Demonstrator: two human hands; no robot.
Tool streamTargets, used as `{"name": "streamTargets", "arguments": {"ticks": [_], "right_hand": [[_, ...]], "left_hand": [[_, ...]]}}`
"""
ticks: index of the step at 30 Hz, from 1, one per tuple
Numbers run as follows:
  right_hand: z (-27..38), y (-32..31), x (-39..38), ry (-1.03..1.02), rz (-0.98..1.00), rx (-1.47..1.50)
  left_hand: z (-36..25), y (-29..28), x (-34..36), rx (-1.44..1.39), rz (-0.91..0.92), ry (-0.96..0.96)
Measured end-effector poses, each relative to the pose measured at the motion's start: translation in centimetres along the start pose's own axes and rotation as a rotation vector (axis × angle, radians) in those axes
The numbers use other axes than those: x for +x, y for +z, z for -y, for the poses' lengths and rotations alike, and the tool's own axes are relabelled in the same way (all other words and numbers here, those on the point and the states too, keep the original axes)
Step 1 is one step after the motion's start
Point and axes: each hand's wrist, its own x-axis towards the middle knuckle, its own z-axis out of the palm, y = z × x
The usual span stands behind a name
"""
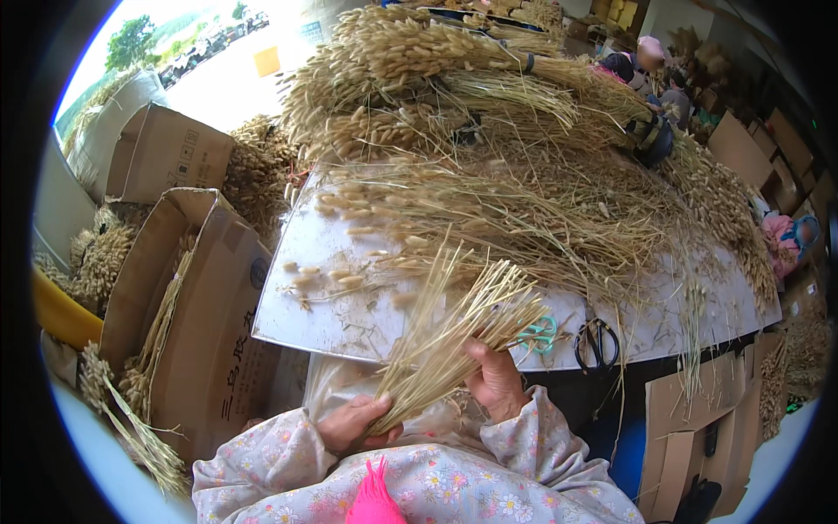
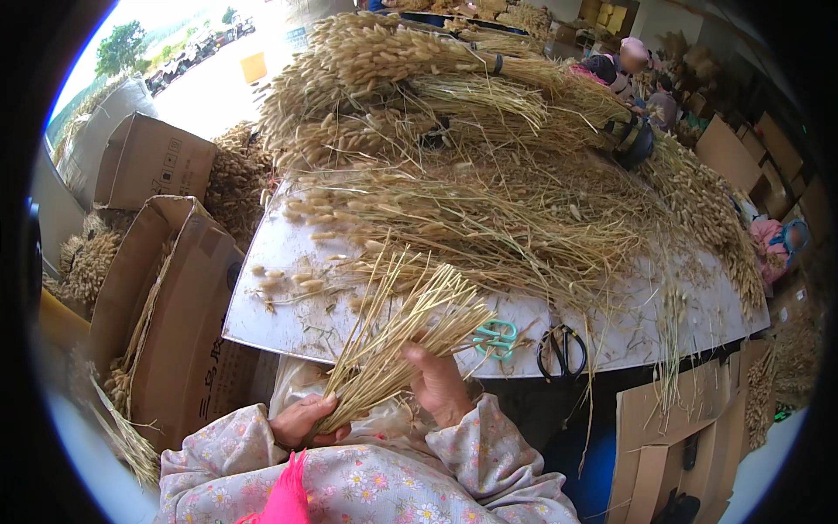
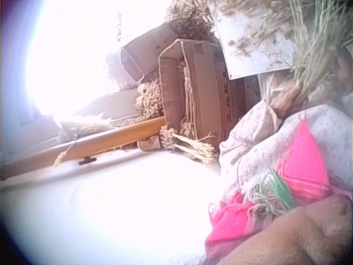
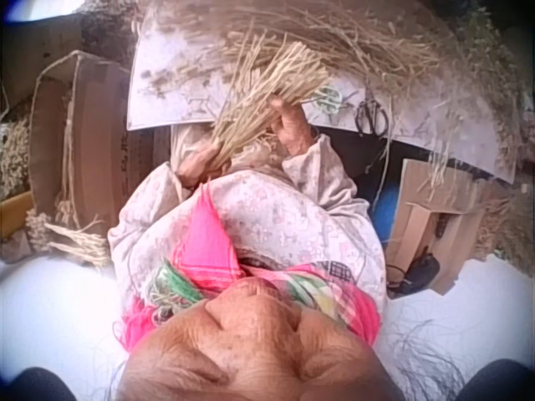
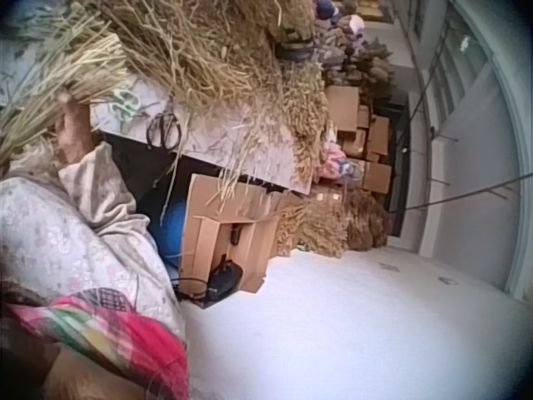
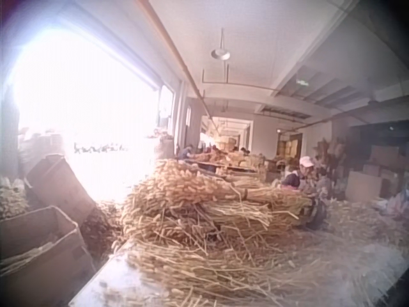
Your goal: The person trims the stems of dried plant stalks using scissors and then bundles them with rubber bands. The person repeatedly picks up stalks, cuts the ends, and ties them into small bundles on a worktable.
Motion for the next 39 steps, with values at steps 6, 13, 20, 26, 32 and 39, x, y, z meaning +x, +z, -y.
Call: {"name": "streamTargets", "arguments": {"ticks": [6, 13, 20, 26, 32, 39], "right_hand": [[0.1, -0.1, 0.0, -0.013, 0.000, -0.001], [0.5, 1.0, -0.3, -0.062, -0.057, -0.068], [0.5, 0.8, -0.4, -0.070, -0.105, -0.148], [0.4, 0.6, -0.5, -0.104, -0.036, -0.102], [0.5, 0.8, -0.6, -0.069, -0.061, -0.097], [0.9, 1.3, -0.5, -0.167, -0.141, -0.047]], "left_hand": [[0.1, 0.0, 0.1, 0.015, 0.011, 0.011], [0.1, 0.1, 0.1, -0.065, 0.017, 0.018], [0.2, -0.2, 0.1, -0.061, 0.034, 0.020], [0.4, -0.4, 0.2, -0.072, 0.038, 0.009], [0.6, -0.7, 0.3, -0.076, 0.069, 0.015], [0.3, -0.5, 0.2, -0.057, 0.095, 0.028]]}}
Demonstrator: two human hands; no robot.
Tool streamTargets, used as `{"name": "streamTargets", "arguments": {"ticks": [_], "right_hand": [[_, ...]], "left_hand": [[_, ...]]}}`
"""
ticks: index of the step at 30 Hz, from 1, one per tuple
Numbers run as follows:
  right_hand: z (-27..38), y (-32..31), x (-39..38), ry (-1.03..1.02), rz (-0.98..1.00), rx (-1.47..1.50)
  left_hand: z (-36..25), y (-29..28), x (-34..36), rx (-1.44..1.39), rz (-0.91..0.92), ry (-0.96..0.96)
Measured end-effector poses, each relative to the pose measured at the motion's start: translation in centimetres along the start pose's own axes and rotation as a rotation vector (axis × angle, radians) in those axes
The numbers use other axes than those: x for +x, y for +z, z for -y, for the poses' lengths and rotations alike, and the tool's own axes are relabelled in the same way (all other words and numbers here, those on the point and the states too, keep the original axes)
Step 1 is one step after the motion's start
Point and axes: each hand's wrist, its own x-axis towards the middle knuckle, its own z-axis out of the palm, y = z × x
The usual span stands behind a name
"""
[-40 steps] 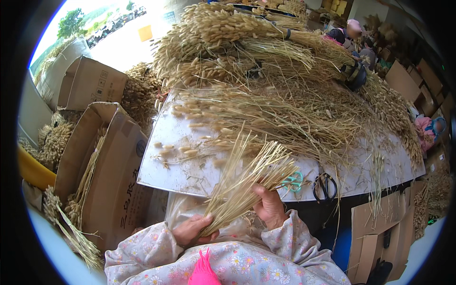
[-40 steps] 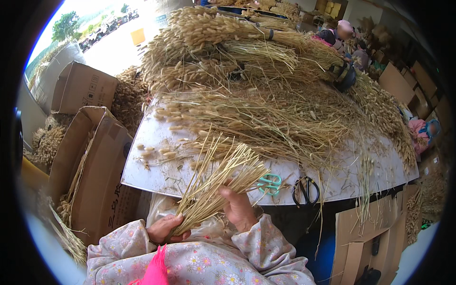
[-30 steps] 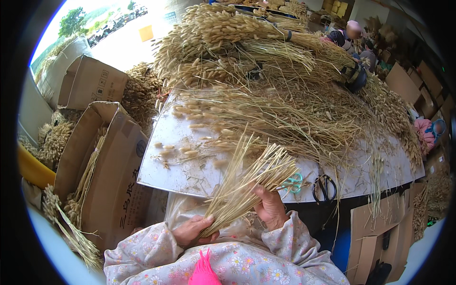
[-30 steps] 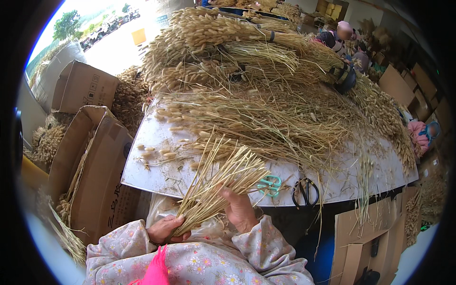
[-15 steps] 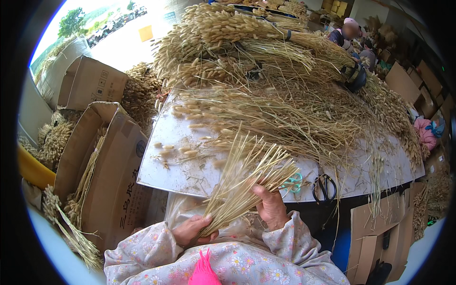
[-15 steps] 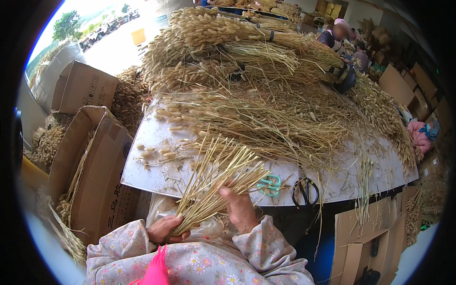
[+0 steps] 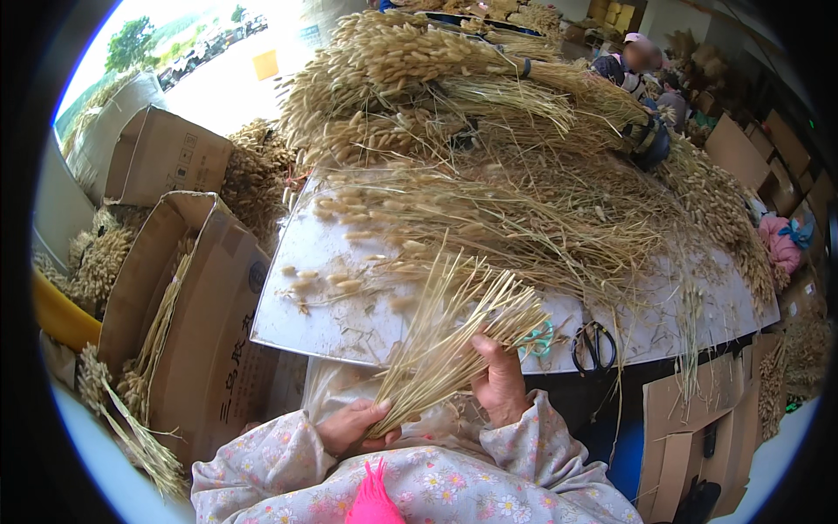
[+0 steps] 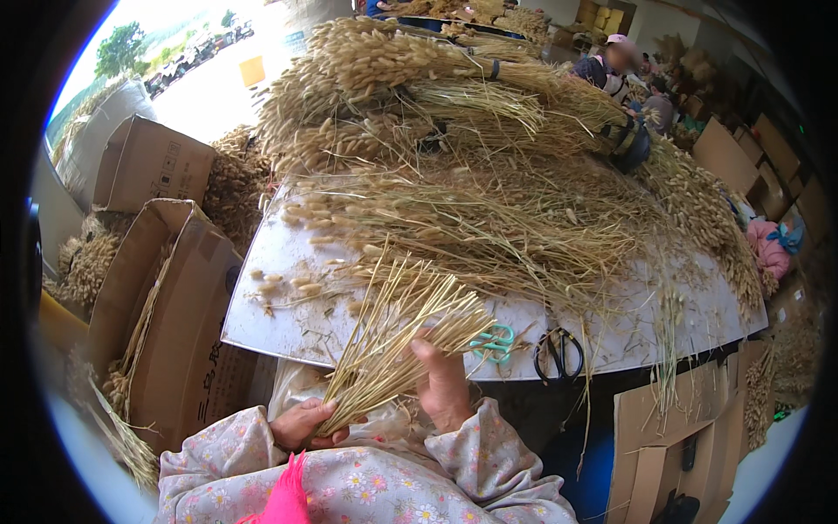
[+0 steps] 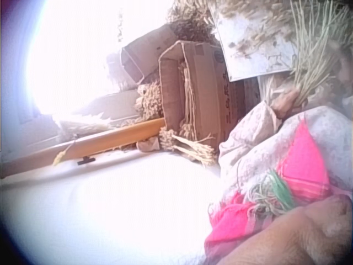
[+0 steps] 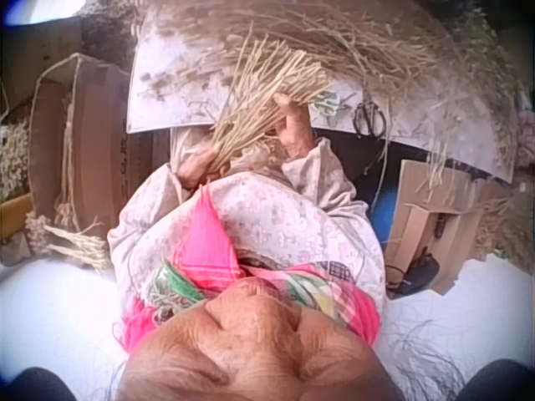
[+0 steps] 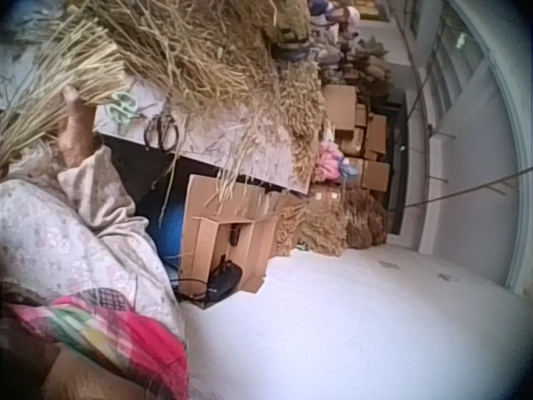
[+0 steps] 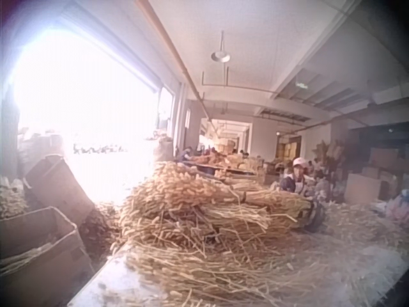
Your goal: The person trims the stems of dried plant stalks using scissors and then bundles them with rubber bands. The person repeatedly picks up stalks, cuts the ends, and ties them into small bundles on a worktable.
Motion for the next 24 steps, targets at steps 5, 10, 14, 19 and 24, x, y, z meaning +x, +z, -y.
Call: {"name": "streamTargets", "arguments": {"ticks": [5, 10, 14, 19, 24], "right_hand": [[2.3, -0.7, 1.0, -0.055, -0.047, -0.007], [5.4, -1.7, 2.0, -0.226, -0.089, -0.028], [8.8, -3.3, 2.4, -0.401, -0.094, -0.024], [12.7, -5.2, -0.3, -0.472, 0.385, 0.074], [15.2, -4.1, -2.3, 0.055, 0.960, -1.116]], "left_hand": [[0.0, 0.1, -0.1, 0.035, 0.008, -0.003], [0.8, -0.7, 0.2, 0.140, 0.012, -0.035], [1.2, -1.0, 0.2, 0.107, -0.002, -0.048], [0.7, -0.7, 0.1, -0.034, 0.004, 0.022], [0.0, -0.3, -0.3, 0.000, -0.035, -0.009]]}}
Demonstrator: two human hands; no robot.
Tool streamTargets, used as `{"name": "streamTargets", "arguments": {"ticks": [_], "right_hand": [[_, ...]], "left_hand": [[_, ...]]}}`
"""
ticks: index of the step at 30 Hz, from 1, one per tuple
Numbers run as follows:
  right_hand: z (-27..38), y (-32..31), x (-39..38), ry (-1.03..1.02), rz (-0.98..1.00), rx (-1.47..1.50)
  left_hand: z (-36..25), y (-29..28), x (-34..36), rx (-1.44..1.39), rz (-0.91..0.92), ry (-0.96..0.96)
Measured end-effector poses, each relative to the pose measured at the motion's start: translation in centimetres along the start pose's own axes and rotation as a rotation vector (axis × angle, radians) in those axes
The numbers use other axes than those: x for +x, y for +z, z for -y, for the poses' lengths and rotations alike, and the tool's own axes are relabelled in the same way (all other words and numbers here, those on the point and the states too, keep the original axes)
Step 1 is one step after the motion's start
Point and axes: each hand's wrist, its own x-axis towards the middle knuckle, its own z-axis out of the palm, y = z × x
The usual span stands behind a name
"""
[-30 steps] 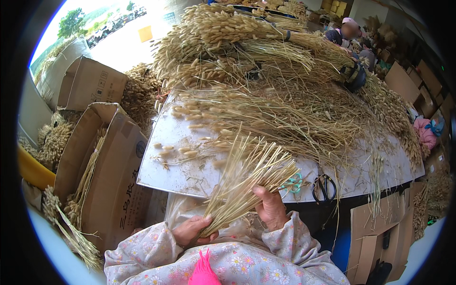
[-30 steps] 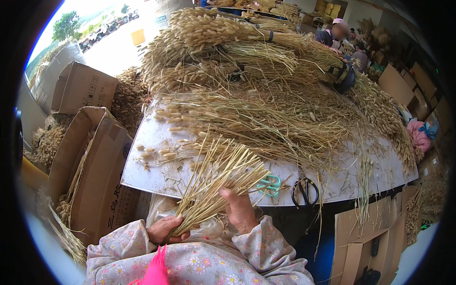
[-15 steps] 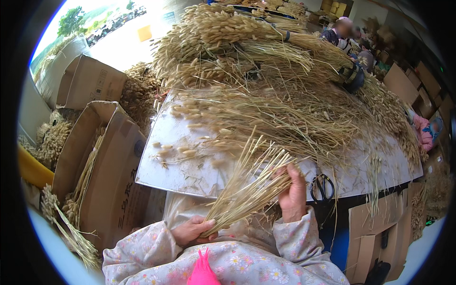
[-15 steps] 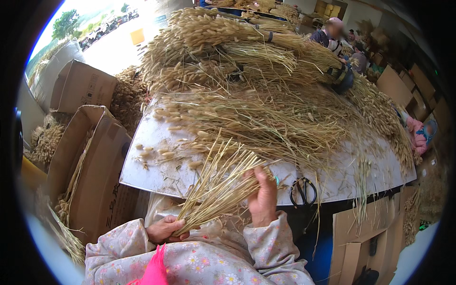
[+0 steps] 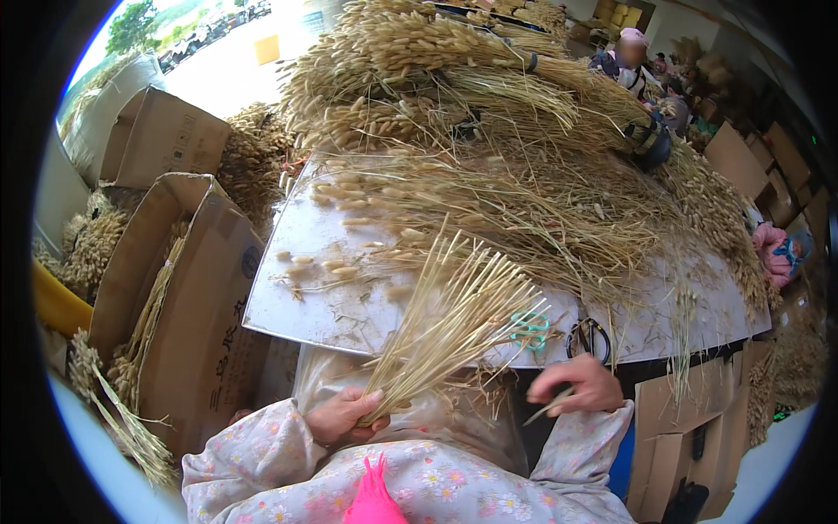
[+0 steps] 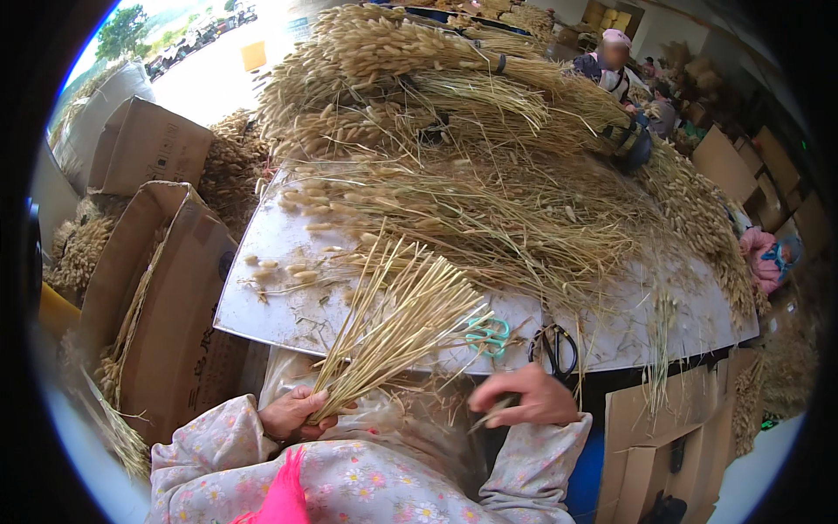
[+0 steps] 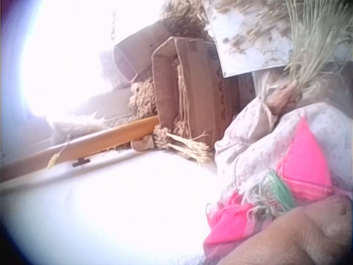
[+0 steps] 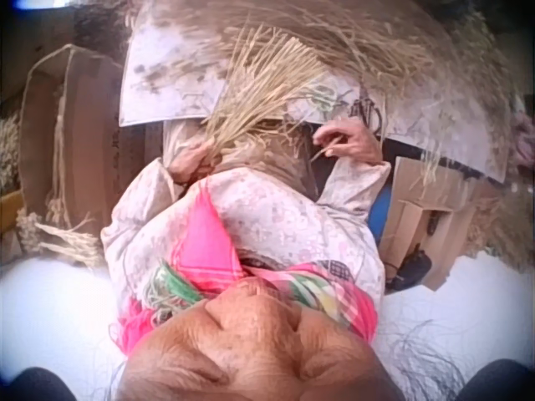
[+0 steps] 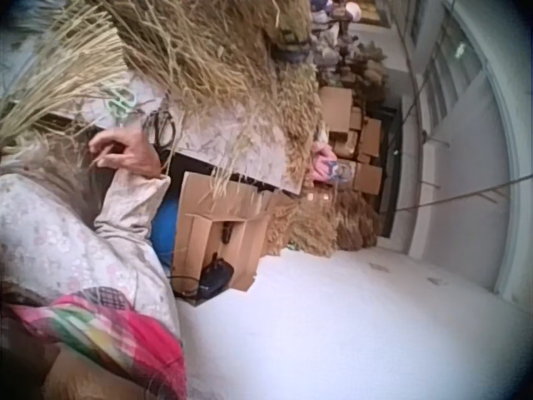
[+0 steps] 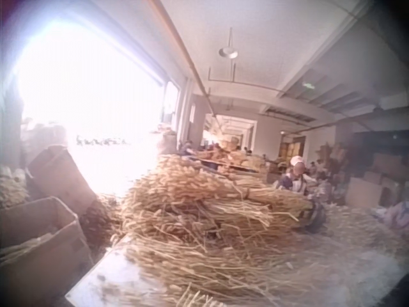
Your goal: The person trims the stems of dried plant stalks using scissors and then bundles them with rubber bands. The person repeatedly picks up stalks, cuts the ends, and ties them into small bundles on a worktable.
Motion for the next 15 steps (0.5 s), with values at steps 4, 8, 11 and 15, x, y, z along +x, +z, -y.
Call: {"name": "streamTargets", "arguments": {"ticks": [4, 8, 11, 15], "right_hand": [[-2.4, 3.2, 3.0, 0.445, -0.472, 0.142], [-5.2, 5.2, 5.1, 0.157, -0.741, 0.444], [-5.1, 5.7, 6.0, 0.104, -0.839, 0.498], [-3.7, 5.5, 6.2, 0.159, -0.867, 0.283]], "left_hand": [[-0.3, 0.3, -0.1, 0.026, 0.009, 0.005], [-0.2, 0.5, -0.2, 0.059, -0.012, 0.023], [-0.4, 0.4, -0.2, 0.042, -0.010, 0.008], [-0.5, 0.3, -0.2, -0.032, -0.001, -0.015]]}}
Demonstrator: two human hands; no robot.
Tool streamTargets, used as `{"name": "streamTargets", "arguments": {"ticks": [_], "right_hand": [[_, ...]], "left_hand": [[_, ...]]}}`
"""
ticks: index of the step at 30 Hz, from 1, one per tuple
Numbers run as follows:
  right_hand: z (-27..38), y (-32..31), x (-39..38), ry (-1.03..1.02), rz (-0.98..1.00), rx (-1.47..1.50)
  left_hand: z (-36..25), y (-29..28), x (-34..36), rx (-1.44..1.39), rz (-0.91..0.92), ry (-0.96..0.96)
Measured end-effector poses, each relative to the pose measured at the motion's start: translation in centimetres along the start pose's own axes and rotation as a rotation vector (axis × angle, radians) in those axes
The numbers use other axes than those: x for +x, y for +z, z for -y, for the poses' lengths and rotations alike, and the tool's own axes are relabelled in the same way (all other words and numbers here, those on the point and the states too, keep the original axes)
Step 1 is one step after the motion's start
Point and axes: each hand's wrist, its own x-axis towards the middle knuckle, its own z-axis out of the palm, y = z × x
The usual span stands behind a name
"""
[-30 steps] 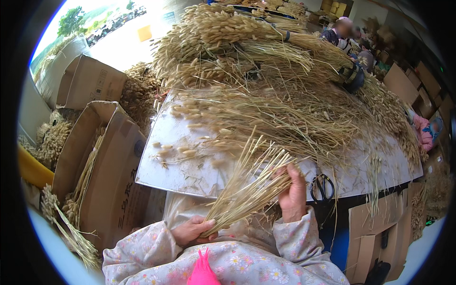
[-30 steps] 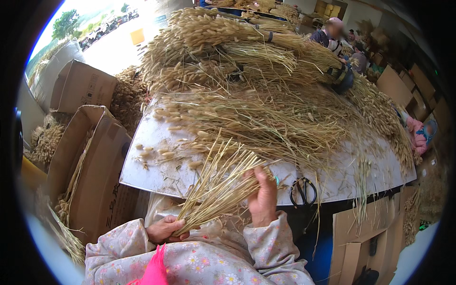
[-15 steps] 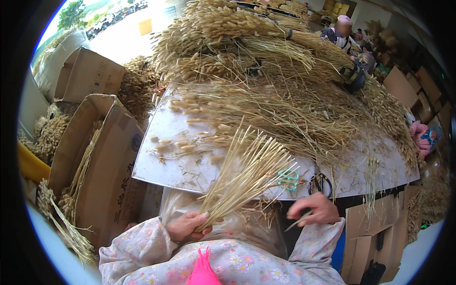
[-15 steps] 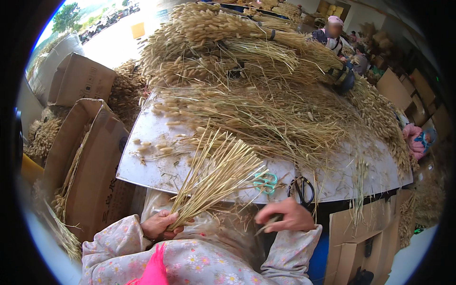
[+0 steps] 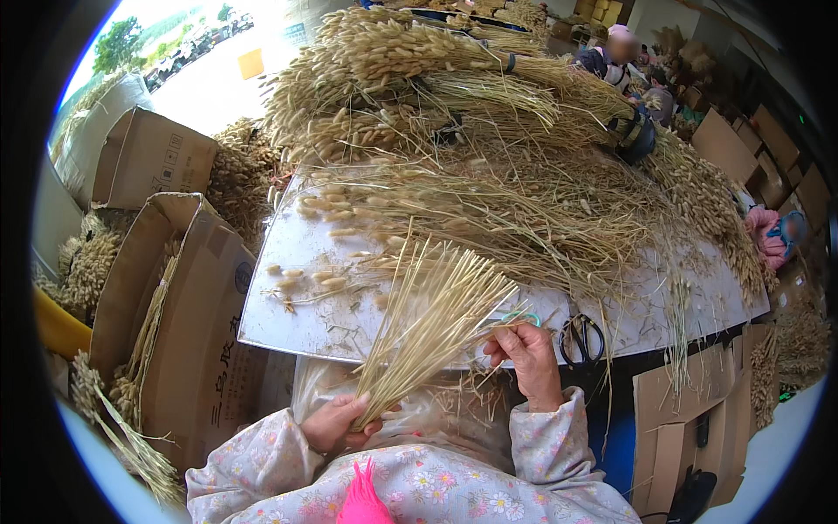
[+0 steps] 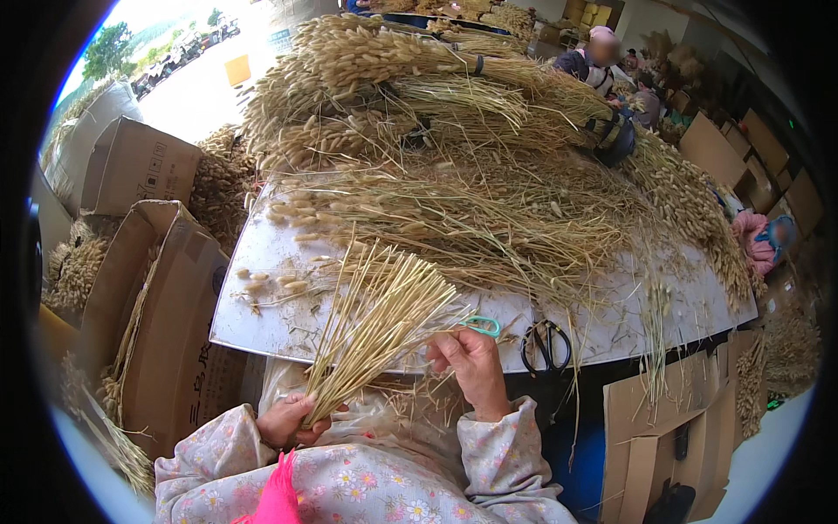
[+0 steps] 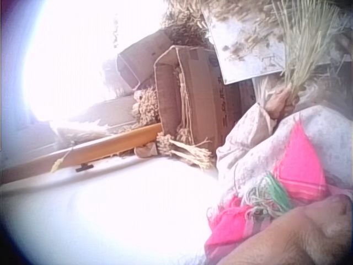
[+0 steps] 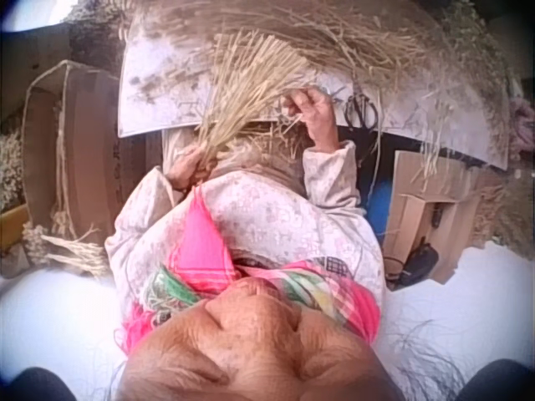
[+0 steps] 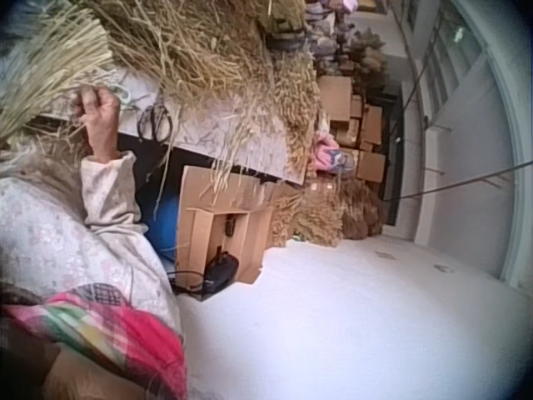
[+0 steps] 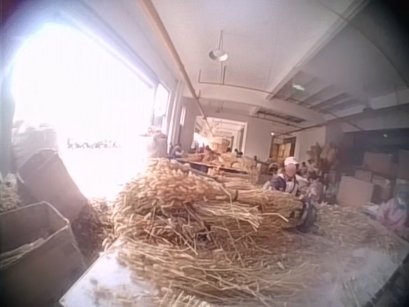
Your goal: The person trims the stems of dried plant stalks using scissors and then bundles them with rubber bands. The person repeatedly picks up stalks, cuts the ends, and ties them into small bundles on a worktable.
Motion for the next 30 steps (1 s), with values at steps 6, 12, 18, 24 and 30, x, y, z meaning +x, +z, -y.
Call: {"name": "streamTargets", "arguments": {"ticks": [6, 12, 18, 24, 30], "right_hand": [[0.4, -0.1, -0.3, -0.159, -0.124, -0.274], [0.3, -0.1, -0.3, -0.257, -0.216, -0.504], [0.4, 0.2, -0.7, -0.246, -0.225, -0.258], [1.0, 1.4, -1.2, -0.249, -0.284, 0.067], [3.2, -2.4, 0.0, -0.118, -0.450, 0.595]], "left_hand": [[0.2, -0.1, 0.2, 0.046, 0.051, 0.016], [0.5, -0.5, 0.4, -0.029, 0.154, 0.020], [0.3, -0.1, 0.3, -0.030, 0.145, -0.005], [0.0, 0.3, 0.4, 0.016, 0.108, 0.003], [0.4, -0.5, 0.2, -0.056, 0.090, -0.015]]}}
